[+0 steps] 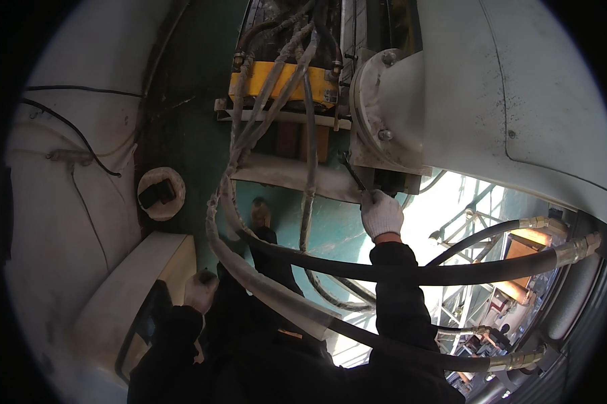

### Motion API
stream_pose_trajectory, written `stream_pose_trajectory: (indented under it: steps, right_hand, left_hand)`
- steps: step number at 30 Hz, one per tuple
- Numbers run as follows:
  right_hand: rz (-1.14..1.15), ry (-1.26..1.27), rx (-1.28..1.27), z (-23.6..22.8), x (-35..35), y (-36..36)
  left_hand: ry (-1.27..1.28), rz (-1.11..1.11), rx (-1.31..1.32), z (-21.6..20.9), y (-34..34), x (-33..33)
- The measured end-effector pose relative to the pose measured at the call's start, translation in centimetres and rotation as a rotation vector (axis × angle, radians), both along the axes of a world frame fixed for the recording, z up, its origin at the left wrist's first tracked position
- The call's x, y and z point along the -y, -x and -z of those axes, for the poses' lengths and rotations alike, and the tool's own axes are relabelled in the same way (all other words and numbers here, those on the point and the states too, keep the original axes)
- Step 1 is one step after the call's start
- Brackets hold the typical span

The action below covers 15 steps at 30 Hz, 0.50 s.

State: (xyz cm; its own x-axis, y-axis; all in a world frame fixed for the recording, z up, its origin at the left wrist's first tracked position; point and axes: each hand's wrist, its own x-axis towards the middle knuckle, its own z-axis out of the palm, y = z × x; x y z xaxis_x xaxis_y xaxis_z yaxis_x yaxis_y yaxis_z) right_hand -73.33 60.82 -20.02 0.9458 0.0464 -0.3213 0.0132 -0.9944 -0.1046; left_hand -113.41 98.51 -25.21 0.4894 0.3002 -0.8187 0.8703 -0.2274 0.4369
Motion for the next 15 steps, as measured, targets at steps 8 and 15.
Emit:
stream_pose_trajectory:
  steps: [8, 15]
  right_hand:
    - [-0.126, 0.267, -0.169, -1.9, -3.5, -7.4]
    - [-0.162, 0.326, -0.235, -1.9, -4.9, -9.2]
  left_hand:
    - [0.033, -0.099, 0.053, -0.4, 0.2, 1.0]
    - [0.004, -0.076, -0.013, -0.7, 2.0, 0.5]
